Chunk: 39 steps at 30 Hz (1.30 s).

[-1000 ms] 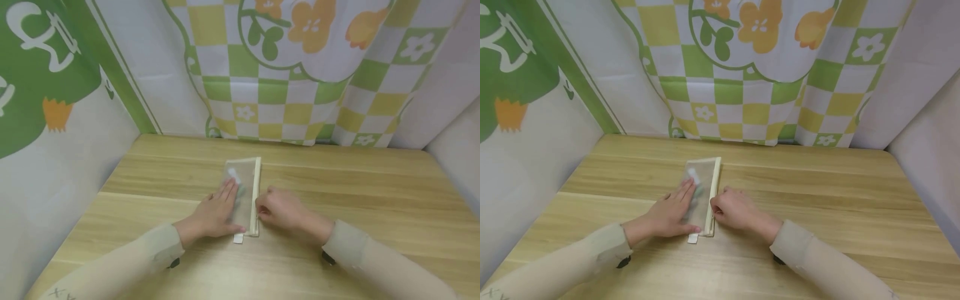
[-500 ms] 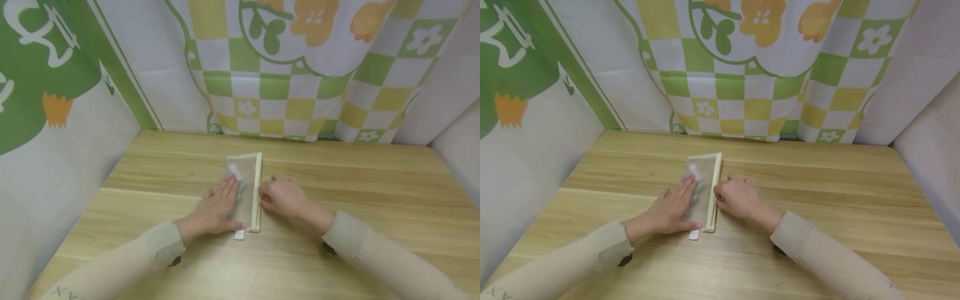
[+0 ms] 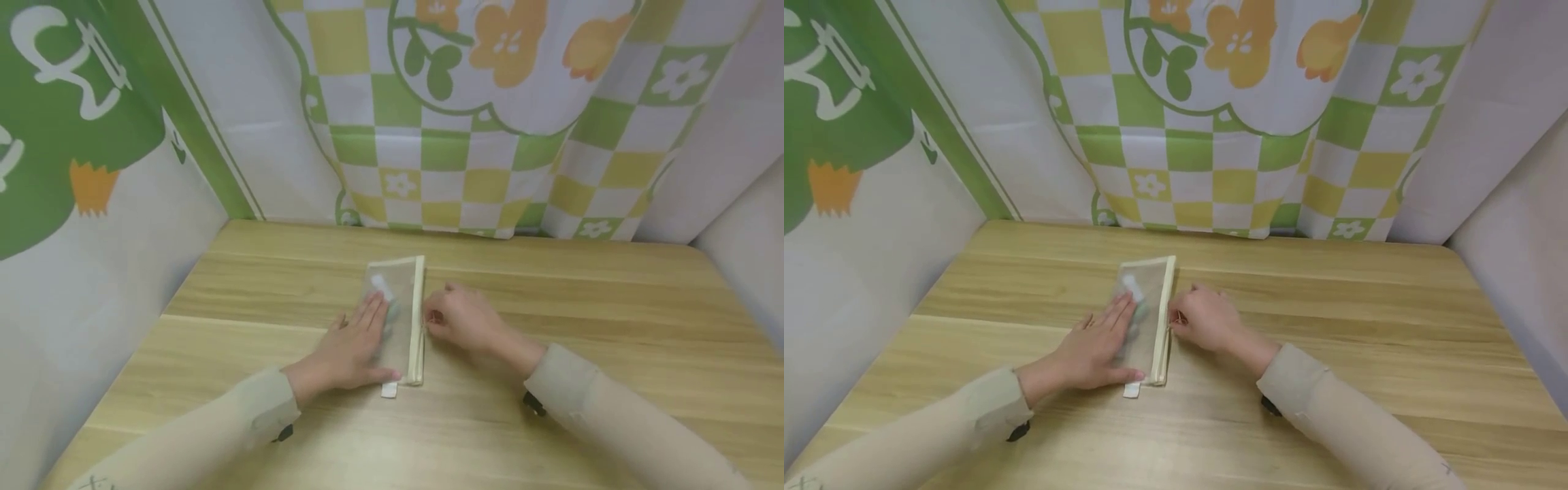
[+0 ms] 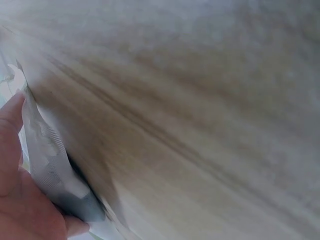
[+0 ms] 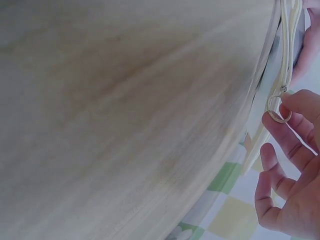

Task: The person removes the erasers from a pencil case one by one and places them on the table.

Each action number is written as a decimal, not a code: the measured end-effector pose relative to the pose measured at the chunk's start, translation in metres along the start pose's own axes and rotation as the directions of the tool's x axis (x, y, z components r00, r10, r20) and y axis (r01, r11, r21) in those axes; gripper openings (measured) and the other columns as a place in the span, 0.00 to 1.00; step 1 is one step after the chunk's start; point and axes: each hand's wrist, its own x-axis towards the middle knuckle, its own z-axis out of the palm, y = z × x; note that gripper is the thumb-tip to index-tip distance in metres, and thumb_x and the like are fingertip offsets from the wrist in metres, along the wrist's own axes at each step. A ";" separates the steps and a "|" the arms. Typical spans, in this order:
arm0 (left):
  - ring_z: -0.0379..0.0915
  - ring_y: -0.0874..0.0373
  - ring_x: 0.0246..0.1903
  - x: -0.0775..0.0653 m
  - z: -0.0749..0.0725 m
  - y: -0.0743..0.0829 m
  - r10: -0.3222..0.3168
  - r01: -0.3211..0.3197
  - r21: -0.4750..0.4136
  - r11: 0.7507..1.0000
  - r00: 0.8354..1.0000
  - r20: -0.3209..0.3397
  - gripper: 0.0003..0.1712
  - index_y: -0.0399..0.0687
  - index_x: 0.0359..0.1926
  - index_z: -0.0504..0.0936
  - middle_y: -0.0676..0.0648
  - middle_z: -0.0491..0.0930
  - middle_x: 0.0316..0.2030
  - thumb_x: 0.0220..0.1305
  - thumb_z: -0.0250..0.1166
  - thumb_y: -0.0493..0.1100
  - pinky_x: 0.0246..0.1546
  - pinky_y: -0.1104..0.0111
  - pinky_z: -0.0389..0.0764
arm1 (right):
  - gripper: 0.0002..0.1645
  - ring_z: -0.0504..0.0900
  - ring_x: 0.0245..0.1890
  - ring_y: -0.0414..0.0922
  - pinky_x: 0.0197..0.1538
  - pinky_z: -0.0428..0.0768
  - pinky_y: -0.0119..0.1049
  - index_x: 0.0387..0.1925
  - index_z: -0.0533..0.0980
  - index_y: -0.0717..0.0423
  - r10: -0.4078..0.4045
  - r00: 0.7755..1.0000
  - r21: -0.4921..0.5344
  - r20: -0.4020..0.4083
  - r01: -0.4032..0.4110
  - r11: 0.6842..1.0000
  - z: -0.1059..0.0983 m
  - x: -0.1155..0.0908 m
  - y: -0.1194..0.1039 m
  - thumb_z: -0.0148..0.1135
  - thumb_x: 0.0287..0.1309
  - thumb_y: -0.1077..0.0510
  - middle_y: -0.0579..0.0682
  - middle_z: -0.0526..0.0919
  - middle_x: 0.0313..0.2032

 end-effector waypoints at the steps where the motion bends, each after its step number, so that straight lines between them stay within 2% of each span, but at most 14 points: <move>1: 0.31 0.43 0.78 -0.001 0.000 0.000 0.002 -0.002 -0.003 1.000 1.000 -0.001 0.68 0.34 0.77 0.40 0.36 0.34 0.78 0.56 0.61 0.74 0.70 0.37 0.55 | 0.08 0.69 0.30 0.39 0.33 0.68 0.31 0.23 0.78 0.44 0.002 1.000 0.004 0.002 -0.002 1.000 0.000 0.001 0.001 0.70 0.52 0.57 0.36 0.77 0.23; 7: 0.31 0.42 0.78 0.000 0.001 -0.002 0.030 -0.030 0.004 1.000 1.000 -0.010 0.68 0.32 0.77 0.40 0.35 0.35 0.78 0.58 0.61 0.74 0.71 0.41 0.56 | 0.08 0.69 0.31 0.38 0.34 0.69 0.32 0.24 0.78 0.44 0.022 1.000 0.054 0.012 -0.022 0.998 -0.002 0.004 0.004 0.68 0.53 0.58 0.36 0.77 0.23; 14: 0.34 0.38 0.78 0.000 0.001 -0.005 0.091 -0.092 -0.009 0.996 0.995 -0.038 0.66 0.27 0.76 0.43 0.30 0.38 0.77 0.59 0.63 0.71 0.76 0.52 0.48 | 0.06 0.71 0.33 0.39 0.40 0.74 0.37 0.26 0.80 0.44 0.060 0.998 0.102 0.011 -0.061 0.993 -0.002 0.007 0.009 0.69 0.53 0.59 0.37 0.79 0.26; 17: 0.35 0.38 0.78 0.001 0.002 -0.007 0.095 -0.097 -0.034 0.995 0.994 -0.047 0.67 0.27 0.76 0.43 0.30 0.38 0.77 0.58 0.64 0.70 0.76 0.53 0.49 | 0.05 0.74 0.32 0.38 0.52 0.77 0.44 0.26 0.80 0.46 0.054 0.999 0.120 0.005 -0.054 0.991 -0.001 0.009 0.011 0.69 0.53 0.59 0.38 0.81 0.27; 19: 0.35 0.39 0.78 0.001 0.002 -0.007 0.097 -0.100 -0.054 0.994 0.994 -0.054 0.67 0.27 0.76 0.43 0.30 0.38 0.77 0.58 0.64 0.70 0.76 0.53 0.48 | 0.06 0.76 0.30 0.37 0.62 0.73 0.51 0.26 0.80 0.47 0.038 0.999 0.129 -0.005 -0.037 0.991 -0.001 0.010 0.012 0.70 0.53 0.60 0.39 0.82 0.27; 20: 0.35 0.39 0.78 0.001 0.002 -0.007 0.097 -0.101 -0.068 0.993 0.994 -0.057 0.67 0.28 0.76 0.43 0.30 0.39 0.77 0.57 0.65 0.70 0.76 0.53 0.48 | 0.06 0.77 0.30 0.37 0.64 0.71 0.52 0.26 0.80 0.47 0.035 0.999 0.135 -0.008 -0.034 0.990 -0.001 0.011 0.012 0.70 0.53 0.60 0.40 0.83 0.27; 22: 0.35 0.39 0.78 0.001 0.002 -0.008 0.099 -0.104 -0.084 0.991 0.993 -0.064 0.67 0.28 0.76 0.43 0.31 0.39 0.77 0.57 0.65 0.70 0.76 0.53 0.48 | 0.06 0.76 0.31 0.37 0.60 0.75 0.50 0.26 0.80 0.47 0.044 0.999 0.141 -0.005 -0.043 0.989 -0.002 0.011 0.013 0.70 0.53 0.59 0.39 0.83 0.27; 24: 0.35 0.39 0.78 0.001 0.002 -0.008 0.105 -0.112 -0.092 0.989 0.992 -0.074 0.67 0.28 0.76 0.43 0.31 0.39 0.77 0.57 0.65 0.69 0.76 0.53 0.49 | 0.05 0.74 0.32 0.38 0.49 0.78 0.43 0.26 0.81 0.46 0.060 0.998 0.141 -0.001 -0.059 0.988 -0.002 0.012 0.013 0.71 0.53 0.58 0.39 0.83 0.28; 27: 0.35 0.39 0.77 0.000 0.003 -0.009 0.111 -0.119 -0.099 0.988 0.990 -0.085 0.66 0.27 0.76 0.44 0.30 0.40 0.77 0.57 0.66 0.69 0.75 0.52 0.49 | 0.04 0.72 0.35 0.39 0.36 0.73 0.33 0.27 0.81 0.45 0.075 0.997 0.128 0.003 -0.074 0.989 -0.002 0.011 0.013 0.71 0.52 0.57 0.39 0.83 0.29; 33: 0.36 0.39 0.77 0.000 0.003 -0.009 0.109 -0.117 -0.098 0.988 0.990 -0.086 0.67 0.27 0.75 0.44 0.30 0.40 0.77 0.57 0.66 0.68 0.75 0.52 0.49 | 0.03 0.74 0.34 0.39 0.39 0.73 0.33 0.27 0.82 0.46 0.050 0.999 0.116 -0.016 -0.048 0.992 -0.001 0.012 0.015 0.70 0.52 0.58 0.39 0.84 0.28; 39: 0.36 0.39 0.77 -0.001 0.003 -0.008 0.101 -0.108 -0.088 0.990 0.992 -0.079 0.67 0.27 0.76 0.44 0.30 0.40 0.77 0.56 0.67 0.69 0.75 0.53 0.49 | 0.04 0.74 0.31 0.40 0.40 0.77 0.38 0.27 0.82 0.46 0.084 0.996 0.114 -0.028 -0.080 0.990 0.000 0.016 0.017 0.68 0.52 0.60 0.40 0.83 0.27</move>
